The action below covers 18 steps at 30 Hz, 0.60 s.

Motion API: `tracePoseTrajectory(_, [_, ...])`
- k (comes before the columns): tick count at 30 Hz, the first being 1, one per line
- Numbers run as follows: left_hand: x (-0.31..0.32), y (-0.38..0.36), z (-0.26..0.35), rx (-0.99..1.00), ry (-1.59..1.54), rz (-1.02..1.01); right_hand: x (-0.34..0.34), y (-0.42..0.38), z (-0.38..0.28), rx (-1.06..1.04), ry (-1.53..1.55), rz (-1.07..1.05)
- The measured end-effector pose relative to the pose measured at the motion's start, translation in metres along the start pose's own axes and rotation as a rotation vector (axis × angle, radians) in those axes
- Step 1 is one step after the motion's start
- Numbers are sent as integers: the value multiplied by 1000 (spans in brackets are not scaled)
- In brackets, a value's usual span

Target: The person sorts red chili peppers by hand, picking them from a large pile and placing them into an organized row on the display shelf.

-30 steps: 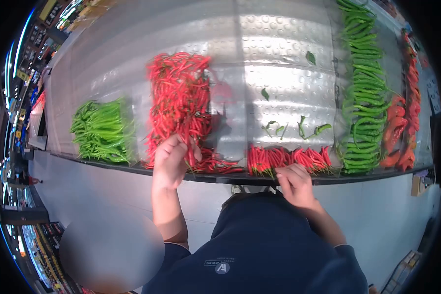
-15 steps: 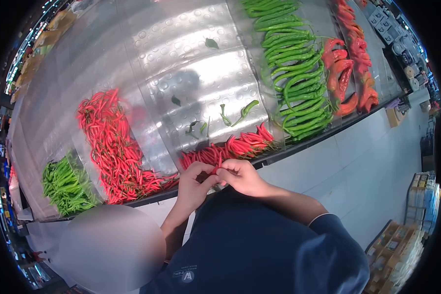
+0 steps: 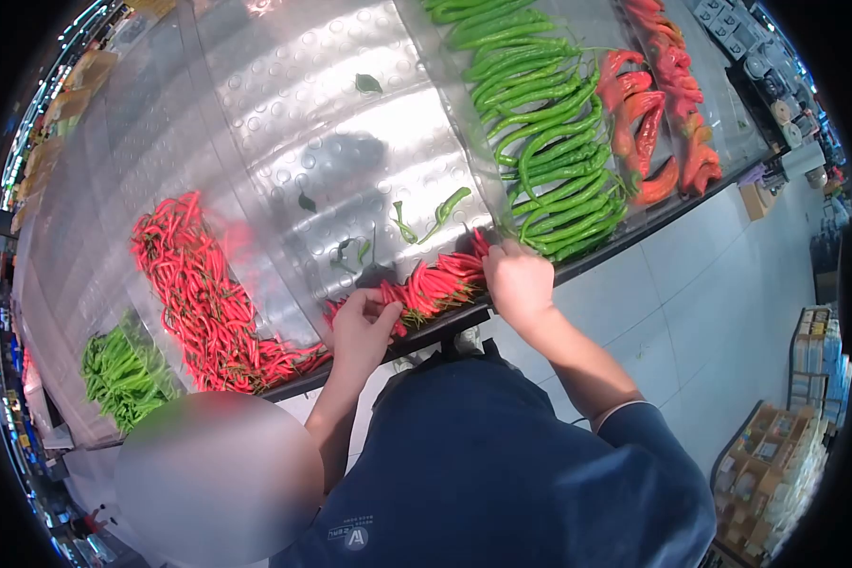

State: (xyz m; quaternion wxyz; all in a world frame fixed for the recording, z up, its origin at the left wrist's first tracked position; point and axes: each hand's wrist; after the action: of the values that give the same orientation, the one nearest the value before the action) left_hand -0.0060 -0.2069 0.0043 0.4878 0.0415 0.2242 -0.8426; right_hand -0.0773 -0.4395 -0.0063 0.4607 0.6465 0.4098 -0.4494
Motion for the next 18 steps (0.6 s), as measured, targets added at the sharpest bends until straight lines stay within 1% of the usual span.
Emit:
tracePoseTrajectory(1, [5, 3, 2, -6, -1, 1, 3, -4, -4, 38, -69, -32])
tracePoseTrajectory(2, [12, 6, 5, 24, 63, 11, 4, -6, -5, 55, -74, -145])
tracePoseTrajectory(3, [18, 9, 7, 51, 126, 20, 7, -9, -4, 52, -75, -155])
tracePoseTrajectory(6, [33, 24, 13, 100, 89, -16, 12, -12, 1, 2, -115, -108])
tracePoseTrajectory(9, [47, 36, 20, 143, 60, -46, 1, -17, -2, -7, -70, -137])
tracePoseTrajectory(11, [58, 48, 12, 203, 110, -68, -9, -17, -4, -60, 49, -63])
tracePoseTrajectory(12, [62, 51, 14, 206, 128, -71, -9, -17, -5, -63, 46, -65])
tracePoseTrajectory(13, [64, 53, 16, 203, 123, -70, -8, -18, -6, -35, 85, -63])
tracePoseTrajectory(15, [62, 54, 22, 34, 163, -289, -7, -19, -8, -12, 123, -61])
tracePoseTrajectory(17, [56, 45, 27, 36, 156, -246, -6, -19, -7, 18, 165, -74])
tracePoseTrajectory(18, [48, 37, 32, 32, 50, -216, -4, -19, -5, 15, 164, -75])
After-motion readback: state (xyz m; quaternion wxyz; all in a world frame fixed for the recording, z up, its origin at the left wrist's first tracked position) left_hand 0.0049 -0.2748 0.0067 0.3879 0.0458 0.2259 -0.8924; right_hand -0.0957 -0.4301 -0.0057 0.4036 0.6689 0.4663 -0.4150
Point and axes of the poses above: each hand's wrist, its own y-axis towards the middle knuckle, its own x-axis out of the palm, z = x × y, and after that the axes turned 5 degrees about -z, right-handed
